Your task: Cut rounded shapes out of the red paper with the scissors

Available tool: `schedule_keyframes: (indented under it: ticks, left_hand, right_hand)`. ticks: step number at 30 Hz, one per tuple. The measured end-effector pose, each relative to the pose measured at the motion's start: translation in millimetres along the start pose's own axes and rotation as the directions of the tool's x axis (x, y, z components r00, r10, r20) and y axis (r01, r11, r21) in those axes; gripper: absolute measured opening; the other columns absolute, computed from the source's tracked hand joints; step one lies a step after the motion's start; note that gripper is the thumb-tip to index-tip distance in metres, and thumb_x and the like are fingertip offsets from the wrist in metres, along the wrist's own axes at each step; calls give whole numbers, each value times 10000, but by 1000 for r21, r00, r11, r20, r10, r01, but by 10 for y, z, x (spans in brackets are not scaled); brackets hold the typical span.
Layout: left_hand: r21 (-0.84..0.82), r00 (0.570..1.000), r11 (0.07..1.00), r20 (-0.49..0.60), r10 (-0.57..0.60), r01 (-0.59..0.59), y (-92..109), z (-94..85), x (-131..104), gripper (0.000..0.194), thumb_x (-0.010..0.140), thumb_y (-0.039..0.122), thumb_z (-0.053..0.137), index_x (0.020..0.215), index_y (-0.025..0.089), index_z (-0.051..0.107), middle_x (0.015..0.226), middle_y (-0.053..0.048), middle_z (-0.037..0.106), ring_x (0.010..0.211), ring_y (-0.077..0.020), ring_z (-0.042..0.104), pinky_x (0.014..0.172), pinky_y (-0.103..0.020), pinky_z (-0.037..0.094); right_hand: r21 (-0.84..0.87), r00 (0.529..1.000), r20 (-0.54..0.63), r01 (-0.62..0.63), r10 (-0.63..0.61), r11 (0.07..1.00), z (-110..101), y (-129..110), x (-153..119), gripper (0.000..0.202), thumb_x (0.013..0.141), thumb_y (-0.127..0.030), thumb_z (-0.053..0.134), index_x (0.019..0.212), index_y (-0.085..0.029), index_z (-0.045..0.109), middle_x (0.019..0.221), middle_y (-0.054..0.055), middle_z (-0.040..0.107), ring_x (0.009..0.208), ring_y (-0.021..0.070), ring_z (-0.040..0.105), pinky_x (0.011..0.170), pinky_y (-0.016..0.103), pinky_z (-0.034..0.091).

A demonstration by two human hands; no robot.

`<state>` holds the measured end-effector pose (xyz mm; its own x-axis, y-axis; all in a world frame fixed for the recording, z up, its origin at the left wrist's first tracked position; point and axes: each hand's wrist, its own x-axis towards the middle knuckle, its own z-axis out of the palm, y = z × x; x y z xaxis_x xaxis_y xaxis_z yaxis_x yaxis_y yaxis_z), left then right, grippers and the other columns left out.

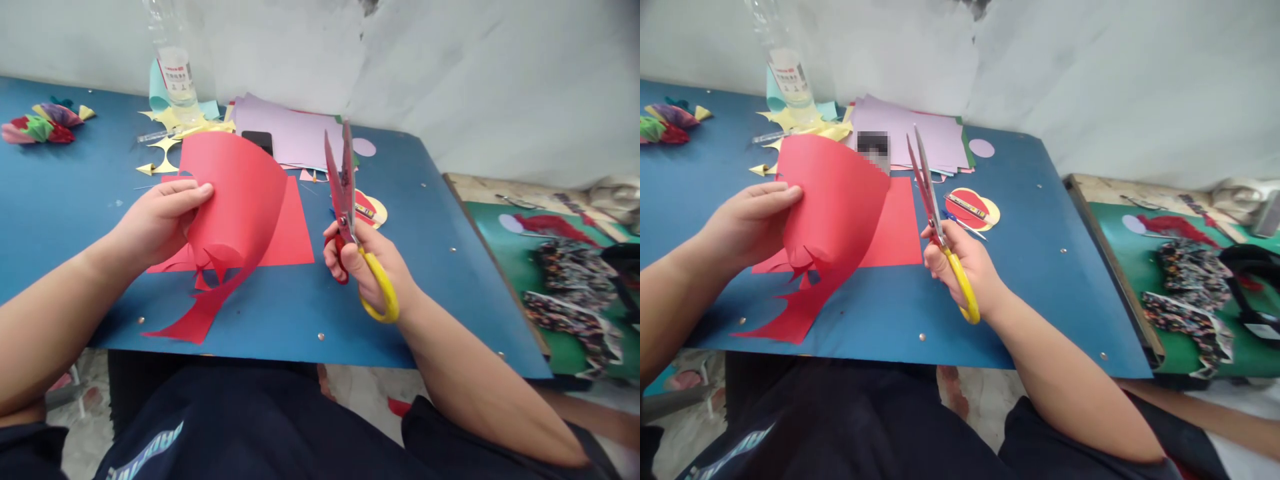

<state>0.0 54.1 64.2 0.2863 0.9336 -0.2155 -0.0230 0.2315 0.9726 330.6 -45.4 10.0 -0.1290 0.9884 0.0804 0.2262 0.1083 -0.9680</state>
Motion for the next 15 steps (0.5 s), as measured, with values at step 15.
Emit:
schedule_keyframes:
  ticks: [15]
  left_hand:
    - [532, 954, 824, 90, -285, 196, -122, -65, 40, 313, 738, 417, 1020, 796, 185, 818, 863, -30, 742, 723, -177, 629, 610, -269, 498]
  right_hand:
    - [-23, 1000, -4, 21, -21, 1000, 25, -22, -19, 637, 986, -859, 748, 1245, -282, 677, 816, -20, 631, 585, 154, 556, 506, 308, 463]
